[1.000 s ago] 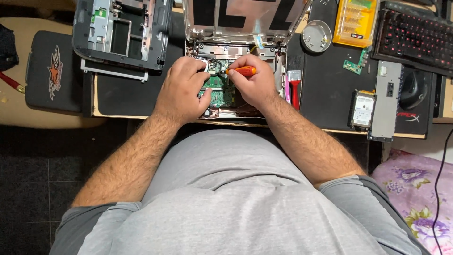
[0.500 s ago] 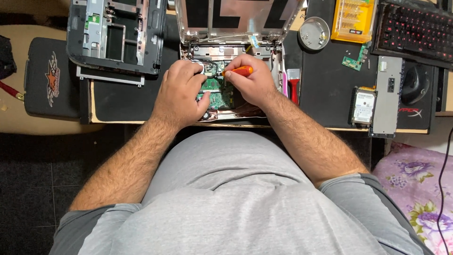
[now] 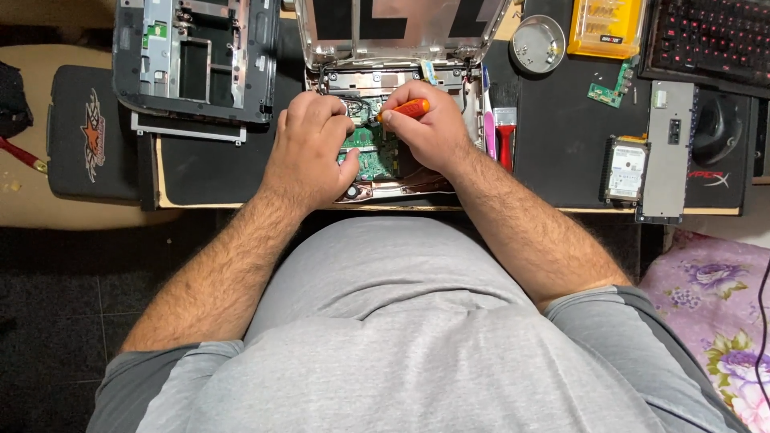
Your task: The person uses a screwdriver to remove screws from a circuit board inside an open electronic device. They then use their hands to disconnect cables and remove components from the board.
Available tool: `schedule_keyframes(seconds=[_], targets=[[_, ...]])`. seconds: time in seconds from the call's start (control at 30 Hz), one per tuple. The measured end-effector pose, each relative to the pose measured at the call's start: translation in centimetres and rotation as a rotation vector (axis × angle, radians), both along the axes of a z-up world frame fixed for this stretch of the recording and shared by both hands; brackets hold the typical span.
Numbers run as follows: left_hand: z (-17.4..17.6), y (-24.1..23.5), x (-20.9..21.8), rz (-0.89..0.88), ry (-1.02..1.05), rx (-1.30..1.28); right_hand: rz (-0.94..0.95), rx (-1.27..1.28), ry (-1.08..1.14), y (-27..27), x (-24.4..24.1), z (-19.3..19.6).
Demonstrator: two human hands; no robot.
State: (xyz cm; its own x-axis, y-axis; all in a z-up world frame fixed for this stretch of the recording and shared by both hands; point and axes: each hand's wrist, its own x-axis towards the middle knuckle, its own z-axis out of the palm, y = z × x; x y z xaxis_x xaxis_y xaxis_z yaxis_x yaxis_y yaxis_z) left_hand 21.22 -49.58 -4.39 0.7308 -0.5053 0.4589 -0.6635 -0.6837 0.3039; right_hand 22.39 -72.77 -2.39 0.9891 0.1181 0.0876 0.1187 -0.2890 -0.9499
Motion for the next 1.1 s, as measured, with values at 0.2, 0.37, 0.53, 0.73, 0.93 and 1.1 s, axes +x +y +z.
schedule_keyframes(seconds=[0.2, 0.37, 0.53, 0.73, 0.93, 1.1], targets=[[-0.6, 0.0, -0.1, 0.001, -0.005, -0.049, -0.001, 0.041, -0.034, -0.1, -0.1, 0.2], [-1.0, 0.1, -0.3, -0.010, -0.075, -0.048, -0.080, 0.109, -0.100, -1.1, -1.1, 0.8], [-1.5, 0.1, -0.1, -0.006, -0.084, -0.118, -0.026, 0.027, -0.311, -2.4, -1.6, -1.7], [-1.0, 1.1, 1.1, 0.065, 0.108, -0.394, 0.039, 0.061, -0.316, -1.1, -1.5, -0.7], [-0.7, 0.8, 0.8, 0.145, 0.249, -0.338, 0.264, -0.412, -0.452, -0.7, -1.8, -0.5], [-0.2, 0.5, 0.6, 0.167, 0.297, -0.317, 0.286, -0.487, -0.419, -0.7, -1.7, -0.6]])
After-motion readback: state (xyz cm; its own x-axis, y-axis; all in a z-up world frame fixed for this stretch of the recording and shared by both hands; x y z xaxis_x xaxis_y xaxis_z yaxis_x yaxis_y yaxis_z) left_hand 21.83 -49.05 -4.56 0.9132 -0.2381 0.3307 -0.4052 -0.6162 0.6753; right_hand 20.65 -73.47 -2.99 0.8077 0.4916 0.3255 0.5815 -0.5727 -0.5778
